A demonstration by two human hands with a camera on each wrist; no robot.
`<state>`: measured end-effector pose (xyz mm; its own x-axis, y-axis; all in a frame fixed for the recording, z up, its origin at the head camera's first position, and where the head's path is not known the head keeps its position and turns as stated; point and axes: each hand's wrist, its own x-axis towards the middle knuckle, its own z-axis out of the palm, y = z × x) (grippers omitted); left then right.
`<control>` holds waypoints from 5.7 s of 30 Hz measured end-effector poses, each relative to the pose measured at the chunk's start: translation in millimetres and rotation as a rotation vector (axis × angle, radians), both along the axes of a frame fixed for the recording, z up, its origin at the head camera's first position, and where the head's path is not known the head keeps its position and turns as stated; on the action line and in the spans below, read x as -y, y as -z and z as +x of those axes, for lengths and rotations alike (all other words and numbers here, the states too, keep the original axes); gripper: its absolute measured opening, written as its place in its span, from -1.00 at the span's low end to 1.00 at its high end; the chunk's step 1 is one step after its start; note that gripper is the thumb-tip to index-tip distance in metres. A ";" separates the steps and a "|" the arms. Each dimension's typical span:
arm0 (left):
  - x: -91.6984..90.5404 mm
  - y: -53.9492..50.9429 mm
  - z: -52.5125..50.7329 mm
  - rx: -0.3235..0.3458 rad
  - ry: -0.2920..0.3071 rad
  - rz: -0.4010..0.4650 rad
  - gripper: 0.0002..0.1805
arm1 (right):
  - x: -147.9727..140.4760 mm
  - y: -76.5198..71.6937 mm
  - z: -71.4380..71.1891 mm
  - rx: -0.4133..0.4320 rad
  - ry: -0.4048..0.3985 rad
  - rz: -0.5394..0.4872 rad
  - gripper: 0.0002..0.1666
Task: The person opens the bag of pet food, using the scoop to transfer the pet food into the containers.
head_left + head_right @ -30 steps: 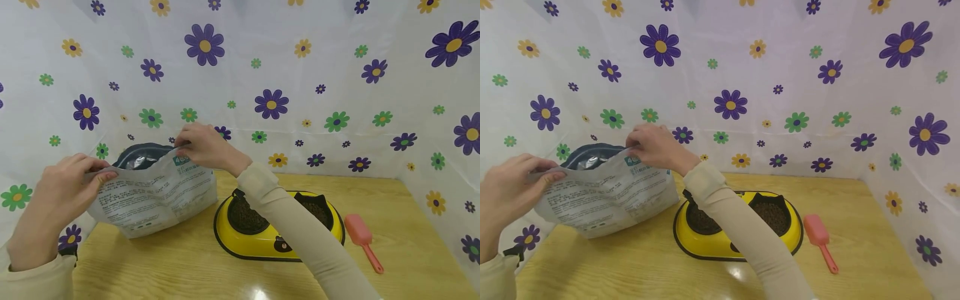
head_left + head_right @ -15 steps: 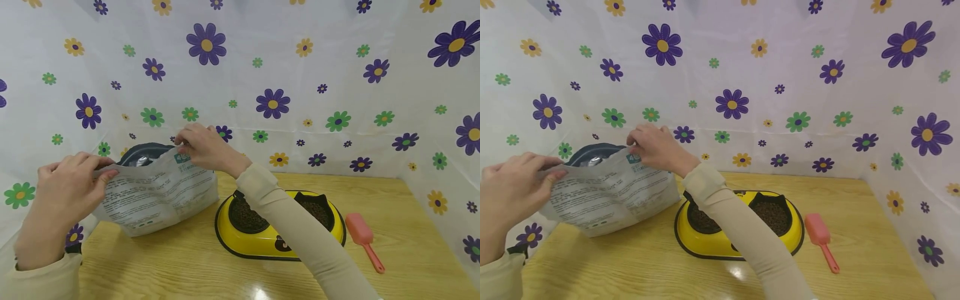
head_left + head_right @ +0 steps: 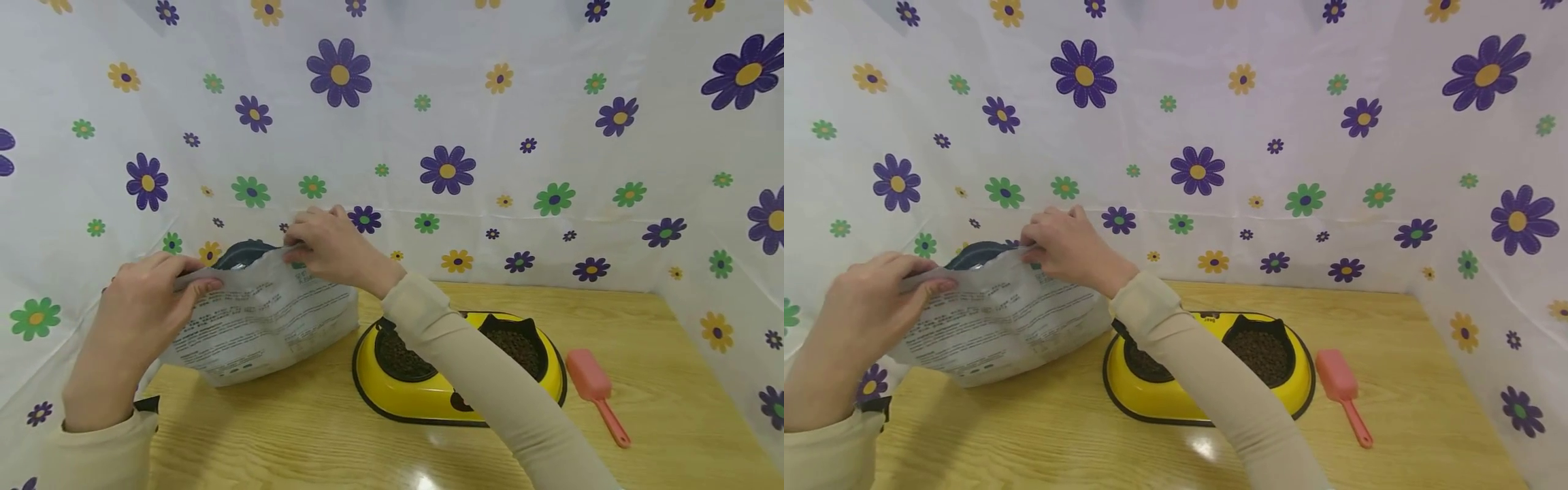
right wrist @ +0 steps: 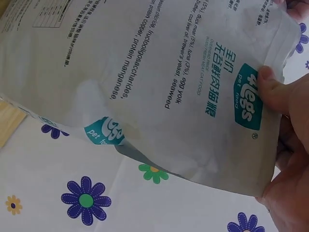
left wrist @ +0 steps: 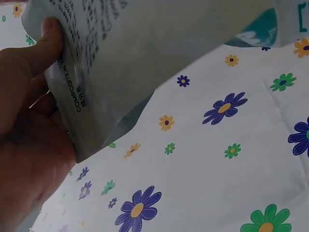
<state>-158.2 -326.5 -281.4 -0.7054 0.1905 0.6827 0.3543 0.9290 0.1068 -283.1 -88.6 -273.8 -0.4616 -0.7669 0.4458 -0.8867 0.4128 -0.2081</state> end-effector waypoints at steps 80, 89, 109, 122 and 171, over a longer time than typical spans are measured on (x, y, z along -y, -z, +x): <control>-20.4 12.5 -12.3 -0.073 0.167 0.065 -0.84 | 24.8 9.7 12.1 -0.166 -0.105 -0.001 -0.83; -27.9 12.4 -13.9 -0.069 0.118 0.064 -0.88 | 26.1 11.3 11.5 -0.201 -0.148 -0.052 -0.84; -3.0 16.2 -8.3 -0.062 0.187 0.055 -0.64 | 2.5 7.6 8.6 -0.076 -0.154 -0.036 -0.84; -6.2 21.5 -11.4 -0.169 0.224 0.019 -0.58 | 3.0 10.7 4.9 -0.090 -0.162 -0.108 -0.86; 45.3 61.0 -56.4 0.328 -0.347 0.474 -0.19 | 2.1 71.4 -42.1 0.657 0.446 -0.522 -0.32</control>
<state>-214.6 -371.8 -342.4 -0.8568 -0.3520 0.3769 -0.0766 0.8095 0.5821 -325.1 -90.7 -345.2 -0.9440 -0.2369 0.2296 -0.3101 0.3993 -0.8628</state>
